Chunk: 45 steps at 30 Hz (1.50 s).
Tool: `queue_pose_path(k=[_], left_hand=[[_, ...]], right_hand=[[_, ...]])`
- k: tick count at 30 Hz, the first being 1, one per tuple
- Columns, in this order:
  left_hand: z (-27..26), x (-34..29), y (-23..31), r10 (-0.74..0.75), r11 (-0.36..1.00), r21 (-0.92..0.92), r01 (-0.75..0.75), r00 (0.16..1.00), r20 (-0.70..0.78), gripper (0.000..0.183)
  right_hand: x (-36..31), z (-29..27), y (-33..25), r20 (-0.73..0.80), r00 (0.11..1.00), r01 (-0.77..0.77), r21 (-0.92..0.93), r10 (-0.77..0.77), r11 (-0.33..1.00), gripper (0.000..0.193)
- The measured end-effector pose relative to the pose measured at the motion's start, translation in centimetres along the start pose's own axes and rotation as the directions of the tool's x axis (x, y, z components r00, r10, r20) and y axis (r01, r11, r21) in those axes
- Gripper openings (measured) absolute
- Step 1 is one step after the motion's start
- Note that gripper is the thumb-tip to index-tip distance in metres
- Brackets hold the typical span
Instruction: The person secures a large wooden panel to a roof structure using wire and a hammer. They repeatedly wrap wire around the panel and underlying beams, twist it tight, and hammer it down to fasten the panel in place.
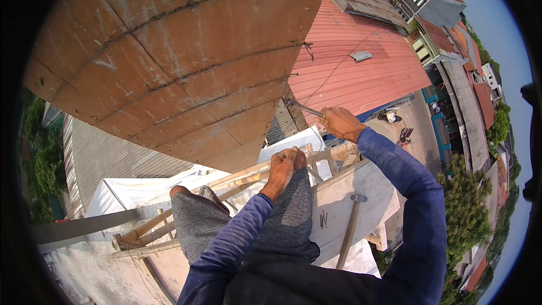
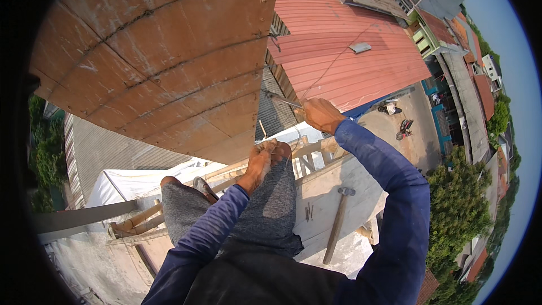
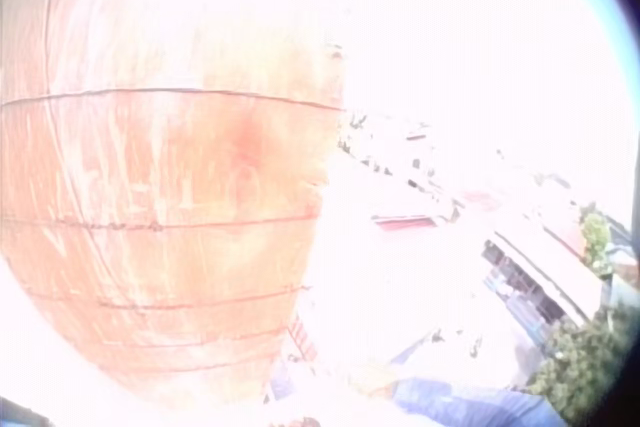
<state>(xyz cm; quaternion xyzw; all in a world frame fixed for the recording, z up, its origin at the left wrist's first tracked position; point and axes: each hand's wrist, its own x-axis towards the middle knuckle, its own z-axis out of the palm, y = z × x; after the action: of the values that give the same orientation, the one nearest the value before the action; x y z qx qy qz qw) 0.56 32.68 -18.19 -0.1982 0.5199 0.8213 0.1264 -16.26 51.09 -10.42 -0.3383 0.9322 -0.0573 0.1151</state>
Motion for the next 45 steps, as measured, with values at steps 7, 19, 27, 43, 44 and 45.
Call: queue_pose_path(k=[7,19,27,43,44,45], left_hand=[[0.6,-0.9,0.5,-0.072,0.995,-0.071,0.074,0.997,0.029,0.052],[-3.0,-1.1,1.0,-0.014,1.0,0.005,0.014,0.996,-0.086,0.047],[-3.2,-1.4,-0.6,-0.037,0.999,-0.028,0.035,0.997,-0.068,0.042],[-5.6,-1.8,-0.8,0.002,0.999,-0.036,-0.007,0.988,-0.152,0.048],[-5.6,-1.8,-0.7,-0.005,0.999,-0.032,0.001,0.988,-0.152,0.049],[-5.7,-1.8,-0.7,-0.021,1.0,-0.016,0.018,0.986,-0.168,0.049]], right_hand=[[-0.2,0.6,-1.1,0.088,0.99,-0.113,0.076,0.106,0.991,0.055],[-0.2,-1.6,-1.4,0.0,0.991,-0.134,-0.131,0.135,0.982,0.046],[-0.5,0.0,-1.6,-0.072,0.994,-0.09,-0.09,0.084,0.992,0.053],[-0.6,-0.4,-2.7,0.031,0.996,-0.09,0.013,0.089,0.996,0.041],[-0.5,-0.3,-2.5,-0.061,0.994,-0.094,-0.066,0.09,0.993,0.042],[-0.4,-0.2,-2.3,-0.029,0.996,-0.089,-0.029,0.089,0.996,0.042]])
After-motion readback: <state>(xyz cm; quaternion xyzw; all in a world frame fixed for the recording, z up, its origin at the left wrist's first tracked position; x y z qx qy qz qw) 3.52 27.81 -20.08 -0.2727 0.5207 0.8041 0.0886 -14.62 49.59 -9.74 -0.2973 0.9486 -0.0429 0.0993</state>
